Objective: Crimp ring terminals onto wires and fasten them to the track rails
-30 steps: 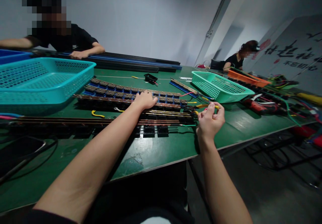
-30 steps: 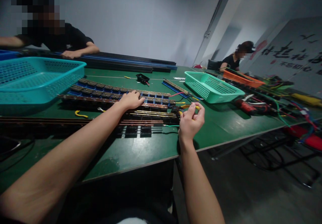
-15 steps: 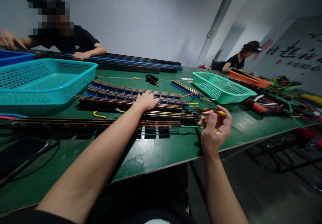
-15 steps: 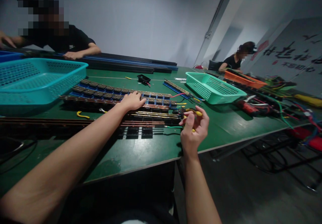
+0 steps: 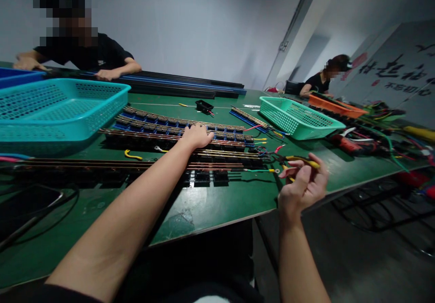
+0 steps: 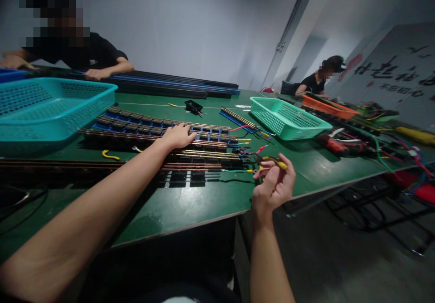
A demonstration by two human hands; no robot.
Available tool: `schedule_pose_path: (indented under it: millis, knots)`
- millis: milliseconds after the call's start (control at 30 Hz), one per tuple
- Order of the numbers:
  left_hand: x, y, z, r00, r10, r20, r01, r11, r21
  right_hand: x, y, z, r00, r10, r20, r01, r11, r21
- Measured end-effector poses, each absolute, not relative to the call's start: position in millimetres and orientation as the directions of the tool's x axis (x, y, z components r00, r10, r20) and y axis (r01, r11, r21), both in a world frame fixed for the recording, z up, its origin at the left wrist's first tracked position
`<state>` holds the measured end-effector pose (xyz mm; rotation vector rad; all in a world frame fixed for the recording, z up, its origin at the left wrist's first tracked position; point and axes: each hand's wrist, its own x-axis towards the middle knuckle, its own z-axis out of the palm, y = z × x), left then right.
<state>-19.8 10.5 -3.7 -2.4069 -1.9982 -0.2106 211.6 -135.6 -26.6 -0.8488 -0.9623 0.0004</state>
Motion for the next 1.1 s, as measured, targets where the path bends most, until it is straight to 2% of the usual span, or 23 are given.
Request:
schedule_pose_path:
  millis: [467,567,667,800,967,1100]
  knots:
    - [-19,8,-1,0.175,0.98,0.096,0.98,-0.183,0.08,219,-132,-33,0.498,0.569,0.654,0.336,0.568,-0.751]
    - [-19,8,-1,0.172,0.98,0.096,0.981,-0.179,0.078,220,-134,-37,0.413,0.648,0.64,0.4,0.502,-0.766]
    - [-19,8,-1,0.17,0.981,0.093,0.981,-0.177,0.077,220,-136,-39,0.231,0.705,0.671,0.519,0.494,-0.698]
    - [-19,8,-1,0.171,0.981,0.087,0.981,-0.178,0.082,219,-136,-39,0.024,0.705,0.709,0.643,0.532,-0.55]
    - [-19,7,-1,0.174,0.981,0.087,0.98,-0.181,0.087,218,-135,-36,-0.136,0.69,0.71,0.729,0.555,-0.4]
    - [-19,7,0,0.164,0.984,0.076,0.982,-0.17,0.085,218,-136,-36,-0.197,0.698,0.688,0.761,0.551,-0.342]
